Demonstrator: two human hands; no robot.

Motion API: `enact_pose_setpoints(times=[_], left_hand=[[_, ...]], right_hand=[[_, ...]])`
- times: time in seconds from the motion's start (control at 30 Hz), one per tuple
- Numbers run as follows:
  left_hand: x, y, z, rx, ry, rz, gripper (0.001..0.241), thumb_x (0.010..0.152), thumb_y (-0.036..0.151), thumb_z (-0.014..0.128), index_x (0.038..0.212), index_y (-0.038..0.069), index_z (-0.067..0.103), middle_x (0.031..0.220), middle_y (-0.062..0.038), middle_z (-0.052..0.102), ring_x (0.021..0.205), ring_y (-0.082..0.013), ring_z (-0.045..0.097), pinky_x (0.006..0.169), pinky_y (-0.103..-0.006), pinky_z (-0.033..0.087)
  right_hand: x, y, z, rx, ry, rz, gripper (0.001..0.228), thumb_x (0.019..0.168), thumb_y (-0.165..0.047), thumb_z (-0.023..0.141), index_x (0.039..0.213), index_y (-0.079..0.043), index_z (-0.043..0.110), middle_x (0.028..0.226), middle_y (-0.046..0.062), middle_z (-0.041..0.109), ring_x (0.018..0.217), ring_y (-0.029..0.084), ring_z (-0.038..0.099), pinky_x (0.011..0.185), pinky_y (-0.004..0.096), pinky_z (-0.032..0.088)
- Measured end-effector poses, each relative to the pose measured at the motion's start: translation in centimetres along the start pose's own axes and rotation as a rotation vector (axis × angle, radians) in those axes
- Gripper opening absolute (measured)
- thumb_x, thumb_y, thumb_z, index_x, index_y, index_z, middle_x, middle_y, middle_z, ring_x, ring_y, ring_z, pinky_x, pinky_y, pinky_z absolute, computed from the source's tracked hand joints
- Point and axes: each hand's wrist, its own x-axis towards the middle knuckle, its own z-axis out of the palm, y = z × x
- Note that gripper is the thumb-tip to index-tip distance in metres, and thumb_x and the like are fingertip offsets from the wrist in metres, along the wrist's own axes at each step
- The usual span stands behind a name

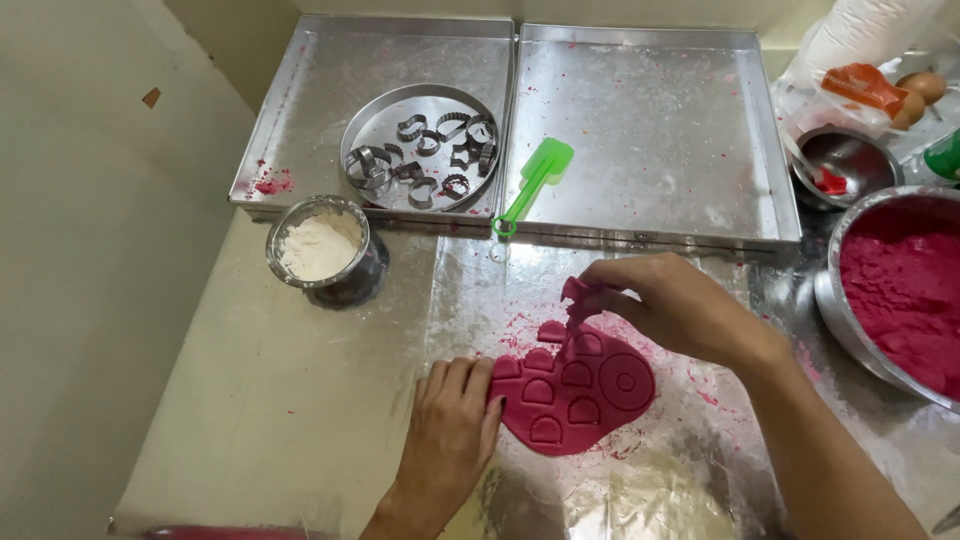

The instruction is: Cutting circular shapes from a sheet of pink dough using a metal cutter and removing the excess material.

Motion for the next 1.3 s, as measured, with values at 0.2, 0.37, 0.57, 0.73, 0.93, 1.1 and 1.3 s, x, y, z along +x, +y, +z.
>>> enact_pose_setpoints(times=[0.2,0.37,0.57,0.73,0.93,1.1,1.3], left_hand=[[0.1,-0.1,0.1,-0.055,-0.032,-0.055,0.038,0.087,0.011,0.073,0.122,0.011,0.060,0.110,-0.012,0.059,0.099,-0.0294,0.055,0.084,-0.0430,0.046],[0.3,0.1,0.1,-0.233,-0.036,-0.092,0.037,0.089,0.003,0.068,0.124,0.007,0.057,0.110,-0.012,0.056,0.099,-0.0281,0.056,0.084,-0.0413,0.049],[0.7,0.4,-0.2,-0.344,-0.061,-0.204,0.035,0.088,-0.001,0.070,0.120,0.009,0.059,0.114,-0.011,0.054,0.097,-0.0243,0.067,0.081,-0.0374,0.058],[0.3,0.2,0.2,-0.270,-0.097,-0.175,0.029,0.092,0.011,0.068,0.119,0.010,0.058,0.106,-0.010,0.060,0.095,-0.0256,0.058,0.080,-0.0405,0.049],[0.2,0.4,0.5,-0.072,-0.082,-0.150,0.034,0.090,0.014,0.069,0.122,0.013,0.058,0.109,-0.009,0.063,0.095,-0.0287,0.056,0.083,-0.0428,0.045],[0.5,1.0,-0.3,-0.319,-0.020,-0.141,0.020,0.090,0.003,0.060,0.110,0.008,0.058,0.098,-0.011,0.060,0.083,-0.0302,0.062,0.071,-0.0440,0.049],[0.5,1.1,-0.9,-0.404,-0.069,-0.234,0.023,0.089,0.007,0.061,0.112,0.009,0.058,0.101,-0.008,0.062,0.084,-0.0225,0.062,0.072,-0.0386,0.050]], right_hand=[[-2.1,0.1,-2.3,0.099,0.032,0.268,0.016,0.093,-0.016,0.066,0.103,-0.014,0.077,0.095,-0.005,0.090,0.090,0.008,0.087,0.076,0.026,0.067],[-2.9,2.0,-2.7,0.117,0.050,0.354,0.023,0.092,-0.017,0.066,0.113,-0.015,0.076,0.100,-0.001,0.088,0.093,0.012,0.085,0.085,0.028,0.068],[-3.6,4.3,-2.5,0.127,0.135,0.454,0.027,0.092,-0.019,0.068,0.117,-0.013,0.075,0.107,0.001,0.084,0.098,0.012,0.079,0.088,0.028,0.060],[-3.1,6.0,-0.5,0.107,0.045,0.497,0.018,0.097,-0.022,0.064,0.110,-0.016,0.074,0.098,-0.002,0.087,0.090,0.009,0.082,0.080,0.026,0.058],[-2.5,5.9,1.8,-0.124,0.128,0.385,0.027,0.098,-0.021,0.062,0.124,-0.014,0.068,0.121,0.007,0.074,0.102,0.027,0.072,0.086,0.041,0.053],[-2.0,3.5,2.9,-0.150,-0.084,0.075,0.037,0.094,-0.035,0.065,0.127,-0.019,0.072,0.129,0.005,0.069,0.122,0.026,0.055,0.097,0.043,0.048],[-0.8,6.1,5.5,-0.393,-0.179,0.013,0.021,0.098,-0.036,0.059,0.107,-0.025,0.075,0.103,-0.004,0.076,0.086,0.025,0.049,0.072,0.042,0.041]])
